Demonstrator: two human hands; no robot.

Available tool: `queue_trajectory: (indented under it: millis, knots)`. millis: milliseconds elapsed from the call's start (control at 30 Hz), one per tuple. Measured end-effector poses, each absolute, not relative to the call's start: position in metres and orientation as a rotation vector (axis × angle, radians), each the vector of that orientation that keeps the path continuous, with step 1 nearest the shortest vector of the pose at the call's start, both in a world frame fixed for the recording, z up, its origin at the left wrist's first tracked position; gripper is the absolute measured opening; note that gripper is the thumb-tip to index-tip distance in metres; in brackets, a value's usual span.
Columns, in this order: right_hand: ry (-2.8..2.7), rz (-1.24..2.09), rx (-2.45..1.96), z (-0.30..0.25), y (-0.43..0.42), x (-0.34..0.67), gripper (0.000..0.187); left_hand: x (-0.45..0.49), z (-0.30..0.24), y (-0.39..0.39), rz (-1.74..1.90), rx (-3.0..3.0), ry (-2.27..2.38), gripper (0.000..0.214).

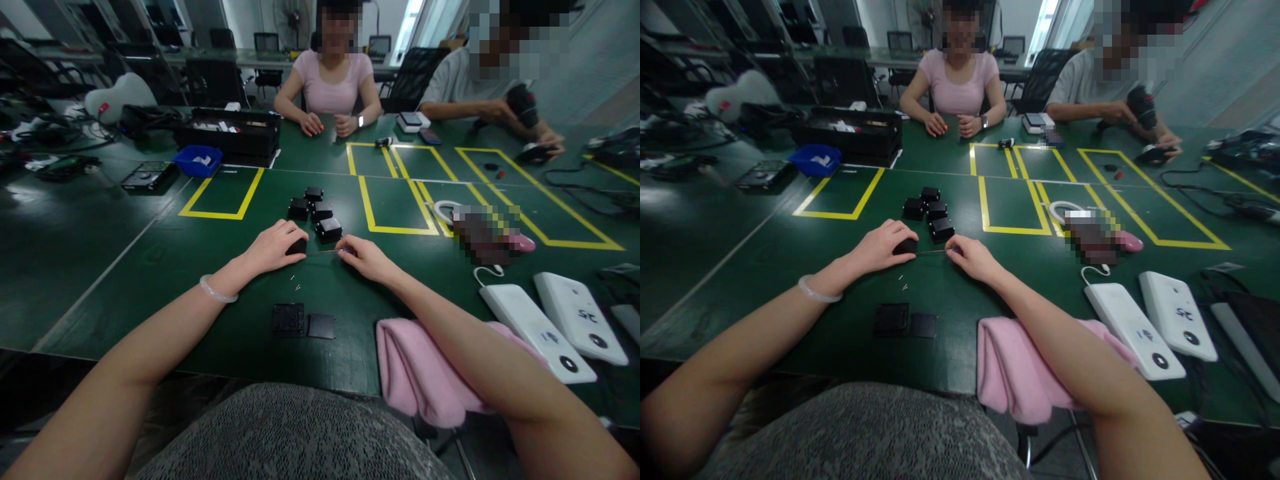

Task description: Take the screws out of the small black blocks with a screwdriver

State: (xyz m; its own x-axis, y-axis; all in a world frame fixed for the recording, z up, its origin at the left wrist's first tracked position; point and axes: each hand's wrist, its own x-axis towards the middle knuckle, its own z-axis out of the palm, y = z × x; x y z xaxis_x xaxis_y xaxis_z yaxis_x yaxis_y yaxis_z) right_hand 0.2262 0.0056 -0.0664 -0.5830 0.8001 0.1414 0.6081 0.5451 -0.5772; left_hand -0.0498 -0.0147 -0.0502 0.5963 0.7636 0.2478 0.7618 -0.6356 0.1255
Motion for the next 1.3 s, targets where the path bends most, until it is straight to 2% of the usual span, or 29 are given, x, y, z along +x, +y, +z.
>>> queue_trajectory:
  millis: [167, 567, 767, 967, 1300]
  knots:
    - [-2.377, 0.676, -1.135, -0.0681, 0.0075, 0.2256, 0.02, -0.0493, -0.0488, -0.015, 0.431, 2.784, 1.343, 0.029]
    - [-2.388, 0.708, -1.144, -0.0629, 0.0034, 0.2259, 0.017, -0.0496, -0.05, -0.0145, 0.426, 2.782, 1.345, 0.03]
    - [-2.381, 0.716, -1.137, -0.0668, 0.0071, 0.2249, 0.023, -0.0489, -0.0492, -0.015, 0.416, 2.775, 1.354, 0.031]
    - [-2.378, 0.692, -1.081, -0.0702, 0.0087, 0.226, 0.018, -0.0494, -0.0497, -0.0145, 0.414, 2.792, 1.345, 0.031]
    - [-2.391, 0.649, -1.167, -0.0694, 0.0071, 0.2232, 0.02, -0.0494, -0.0484, -0.015, 0.418, 2.791, 1.338, 0.03]
